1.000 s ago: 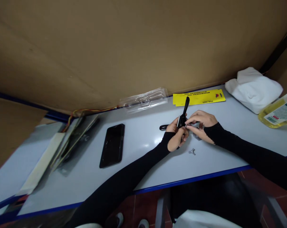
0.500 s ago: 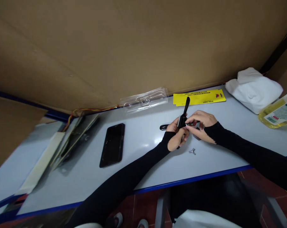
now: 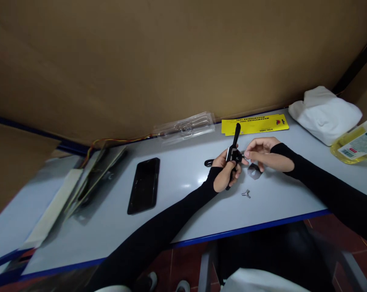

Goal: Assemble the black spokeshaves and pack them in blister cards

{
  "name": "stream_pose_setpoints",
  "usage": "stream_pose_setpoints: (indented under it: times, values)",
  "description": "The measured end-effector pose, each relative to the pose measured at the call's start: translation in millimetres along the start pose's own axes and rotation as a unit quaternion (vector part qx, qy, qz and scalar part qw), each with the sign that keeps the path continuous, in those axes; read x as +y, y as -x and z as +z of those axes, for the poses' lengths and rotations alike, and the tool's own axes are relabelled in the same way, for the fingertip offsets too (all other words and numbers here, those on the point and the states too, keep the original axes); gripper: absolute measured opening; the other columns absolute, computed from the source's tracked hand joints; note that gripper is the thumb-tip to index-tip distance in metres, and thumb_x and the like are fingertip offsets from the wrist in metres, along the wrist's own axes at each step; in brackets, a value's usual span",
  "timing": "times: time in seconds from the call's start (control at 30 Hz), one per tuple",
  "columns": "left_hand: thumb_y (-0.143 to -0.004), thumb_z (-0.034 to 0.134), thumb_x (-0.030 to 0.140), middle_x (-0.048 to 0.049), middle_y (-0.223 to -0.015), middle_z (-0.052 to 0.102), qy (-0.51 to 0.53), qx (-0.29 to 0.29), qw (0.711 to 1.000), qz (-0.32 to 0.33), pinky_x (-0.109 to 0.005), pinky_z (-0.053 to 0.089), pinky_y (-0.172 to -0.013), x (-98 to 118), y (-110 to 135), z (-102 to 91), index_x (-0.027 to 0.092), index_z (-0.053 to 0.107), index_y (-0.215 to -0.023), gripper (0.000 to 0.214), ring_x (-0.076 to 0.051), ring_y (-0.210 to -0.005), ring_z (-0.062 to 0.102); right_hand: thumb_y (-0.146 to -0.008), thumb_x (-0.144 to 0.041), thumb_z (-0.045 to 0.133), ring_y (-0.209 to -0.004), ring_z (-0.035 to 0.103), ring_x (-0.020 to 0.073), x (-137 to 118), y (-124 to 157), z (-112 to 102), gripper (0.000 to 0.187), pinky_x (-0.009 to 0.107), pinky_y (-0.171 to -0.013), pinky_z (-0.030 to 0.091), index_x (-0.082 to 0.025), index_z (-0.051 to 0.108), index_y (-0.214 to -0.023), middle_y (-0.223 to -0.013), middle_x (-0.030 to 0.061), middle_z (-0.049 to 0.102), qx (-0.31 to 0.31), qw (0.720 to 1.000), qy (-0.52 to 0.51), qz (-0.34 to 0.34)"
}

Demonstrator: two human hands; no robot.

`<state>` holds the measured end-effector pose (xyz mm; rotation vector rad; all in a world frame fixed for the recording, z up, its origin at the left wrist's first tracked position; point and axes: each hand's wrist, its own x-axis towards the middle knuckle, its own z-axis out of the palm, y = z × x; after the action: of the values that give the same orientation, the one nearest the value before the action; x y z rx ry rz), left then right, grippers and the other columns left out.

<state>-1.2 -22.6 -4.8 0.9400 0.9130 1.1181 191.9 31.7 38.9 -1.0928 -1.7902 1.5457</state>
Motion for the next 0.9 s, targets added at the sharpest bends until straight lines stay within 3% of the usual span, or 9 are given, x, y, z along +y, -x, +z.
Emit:
stream_pose_setpoints:
  times: [0.1, 0.17, 0.27, 0.33, 0.47, 0.6, 0.73, 0.9]
  values:
    - [-0.083, 0.073, 0.031, -0.0045, -0.088, 0.076, 0.006, 0.014, 1.0, 0.003, -0.017, 0.031, -0.027, 0.0, -0.5, 1.5, 0.015, 0.032, -0.16, 0.088, -0.008, -0.041, 0.049, -0.076, -0.03, 0.076, -0.058, 0.055, 0.0109, 7.1, -3.7, -7.7, 0.014, 0.024, -0.054, 0.04, -0.02, 0.067, -0.078, -0.072, 0.0003, 0.07, 0.057, 0.977, 0.199, -0.051]
    - [-0.085, 0.073, 0.031, -0.0062, -0.091, 0.077, 0.002, 0.012, 1.0, 0.0, -0.018, 0.032, -0.028, 1.0, 0.0, 1.6, 0.015, 0.035, -0.158, 0.084, -0.009, -0.041, 0.052, -0.071, -0.02, 0.074, -0.06, 0.053, 0.0107, 13.0, -4.5, -9.8, 0.008, 0.024, -0.058, 0.039, -0.021, 0.066, -0.073, -0.07, -0.0025, 0.068, 0.047, 0.945, 0.314, -0.077]
    - [-0.088, 0.072, 0.034, -0.0031, -0.08, 0.076, -0.01, -0.005, 1.0, -0.011, -0.019, 0.034, -0.029, 2.7, 1.4, 0.4, 0.013, 0.033, -0.159, 0.084, -0.009, -0.037, 0.051, -0.075, -0.021, 0.073, -0.061, 0.052, 0.0114, 18.5, -2.6, -8.8, 0.008, 0.026, -0.062, 0.039, -0.022, 0.065, -0.074, -0.072, -0.0031, 0.068, -0.01, 0.927, 0.361, -0.103]
    - [-0.09, 0.07, 0.036, 0.0007, -0.069, 0.072, -0.02, -0.016, 0.999, -0.02, -0.02, 0.035, -0.03, 3.3, 2.3, -0.5, 0.011, 0.03, -0.16, 0.084, -0.01, -0.033, 0.047, -0.08, -0.026, 0.071, -0.062, 0.051, 0.0118, 18.7, -0.1, -7.2, 0.006, 0.027, -0.063, 0.039, -0.022, 0.066, -0.078, -0.075, -0.0023, 0.068, -0.01, 0.923, 0.365, -0.119]
    - [-0.093, 0.07, 0.042, 0.004, -0.058, 0.066, -0.034, -0.036, 0.999, -0.02, -0.019, 0.034, -0.032, 3.4, 3.2, -1.4, 0.01, 0.031, -0.159, 0.083, -0.01, -0.032, 0.046, -0.078, -0.026, 0.072, -0.061, 0.051, 0.0099, 15.0, 3.3, -5.2, 0.017, 0.025, -0.06, 0.042, -0.022, 0.071, -0.094, -0.086, -0.0008, 0.07, 0.001, 0.951, 0.287, -0.114]
    - [-0.097, 0.067, 0.048, 0.0056, -0.055, 0.062, -0.047, -0.077, 0.996, -0.015, -0.016, 0.029, -0.033, 3.1, 4.3, -2.2, 0.011, 0.037, -0.152, 0.073, -0.007, -0.031, 0.041, -0.074, -0.027, 0.078, -0.059, 0.058, 0.0097, 14.4, 2.1, 0.1, 0.03, 0.021, -0.049, 0.041, -0.018, 0.073, -0.102, -0.086, 0.0027, 0.075, 0.02, 0.989, 0.142, -0.031]
    - [-0.098, 0.068, 0.052, 0.0047, -0.062, 0.063, -0.063, -0.088, 0.994, -0.007, -0.016, 0.029, -0.033, 2.1, 5.9, -3.0, 0.014, 0.04, -0.147, 0.068, -0.006, -0.034, 0.04, -0.076, -0.045, 0.086, -0.054, 0.062, 0.0119, 16.8, -0.1, 8.0, 0.035, 0.022, -0.048, 0.049, -0.015, 0.075, -0.09, -0.066, 0.0033, 0.073, 0.031, 0.999, 0.031, 0.0]
    - [-0.098, 0.067, 0.054, 0.0052, -0.063, 0.061, -0.062, -0.071, 0.996, -0.001, -0.016, 0.03, -0.033, -0.4, 6.6, -3.0, 0.016, 0.039, -0.153, 0.072, -0.007, -0.037, 0.041, -0.063, -0.053, 0.096, -0.048, 0.059, 0.0105, 15.2, -1.6, 10.4, 0.048, 0.02, -0.039, 0.046, -0.014, 0.074, -0.081, -0.061, 0.0042, 0.073, 0.046, 0.994, -0.072, 0.061]
